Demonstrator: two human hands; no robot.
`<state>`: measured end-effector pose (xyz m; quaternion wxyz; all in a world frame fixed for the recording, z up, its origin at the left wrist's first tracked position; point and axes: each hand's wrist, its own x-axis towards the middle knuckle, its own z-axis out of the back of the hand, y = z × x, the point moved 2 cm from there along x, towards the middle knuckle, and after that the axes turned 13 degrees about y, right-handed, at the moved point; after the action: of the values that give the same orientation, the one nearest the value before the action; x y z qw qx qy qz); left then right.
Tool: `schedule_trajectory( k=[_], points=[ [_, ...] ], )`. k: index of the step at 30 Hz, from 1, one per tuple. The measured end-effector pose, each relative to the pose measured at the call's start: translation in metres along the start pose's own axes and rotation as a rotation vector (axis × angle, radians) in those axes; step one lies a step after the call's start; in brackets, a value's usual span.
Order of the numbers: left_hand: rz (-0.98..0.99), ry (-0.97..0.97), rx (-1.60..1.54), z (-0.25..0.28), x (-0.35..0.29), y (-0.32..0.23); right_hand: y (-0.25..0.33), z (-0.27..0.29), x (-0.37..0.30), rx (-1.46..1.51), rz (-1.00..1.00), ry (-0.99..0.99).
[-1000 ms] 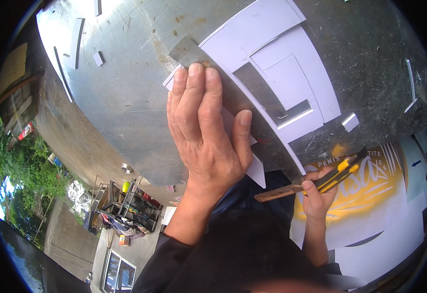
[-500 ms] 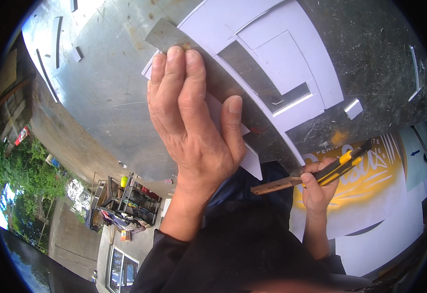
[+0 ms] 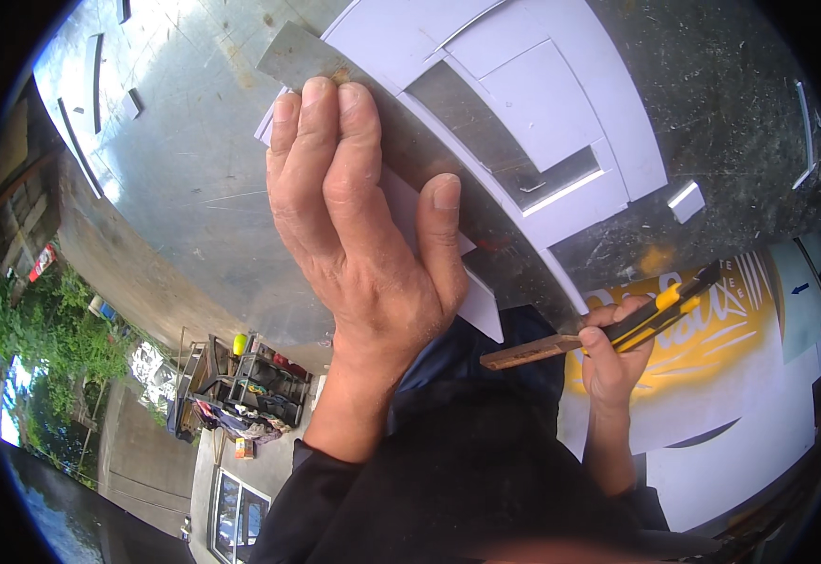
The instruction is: Cutting out a sign letter from foam board using a utility knife and square.
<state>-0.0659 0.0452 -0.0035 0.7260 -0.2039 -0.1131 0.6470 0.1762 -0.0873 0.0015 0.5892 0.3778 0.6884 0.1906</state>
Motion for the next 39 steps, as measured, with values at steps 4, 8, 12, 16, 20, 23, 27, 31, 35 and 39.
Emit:
schedule_trajectory(
  k=[4, 8, 12, 16, 20, 23, 27, 31, 35, 39],
  points=[
    [0.009, 0.016, -0.017, 0.0, 0.0, -0.001, 0.001, 0.001, 0.001, 0.01, -0.009, 0.0],
    [0.003, 0.004, -0.03, 0.001, -0.001, 0.002, 0.0, 0.0, 0.001, 0.026, -0.018, -0.016],
    [0.012, 0.028, -0.031, 0.001, -0.001, 0.001, -0.001, 0.001, 0.002, 0.011, -0.026, -0.021],
    [0.019, 0.009, -0.045, -0.002, -0.002, 0.001, -0.002, 0.001, 0.002, 0.005, -0.024, -0.026],
    [0.018, -0.056, -0.057, -0.005, -0.001, 0.002, -0.002, 0.006, 0.002, -0.047, -0.002, -0.015],
    [0.012, -0.074, -0.065, -0.005, -0.001, 0.002, 0.006, 0.002, 0.003, -0.089, 0.043, -0.071],
    [0.011, -0.073, -0.035, -0.005, -0.005, 0.002, 0.02, 0.01, 0.0, -0.163, 0.095, -0.186],
    [0.024, 0.016, 0.031, 0.002, -0.005, 0.0, 0.038, 0.014, -0.01, -0.21, 0.16, -0.204],
    [0.043, 0.118, 0.027, 0.012, -0.008, -0.005, 0.049, 0.014, -0.023, -0.207, 0.225, -0.169],
    [0.02, 0.122, 0.026, 0.019, -0.009, -0.003, 0.058, 0.004, -0.035, -0.231, 0.266, -0.158]
  ],
)
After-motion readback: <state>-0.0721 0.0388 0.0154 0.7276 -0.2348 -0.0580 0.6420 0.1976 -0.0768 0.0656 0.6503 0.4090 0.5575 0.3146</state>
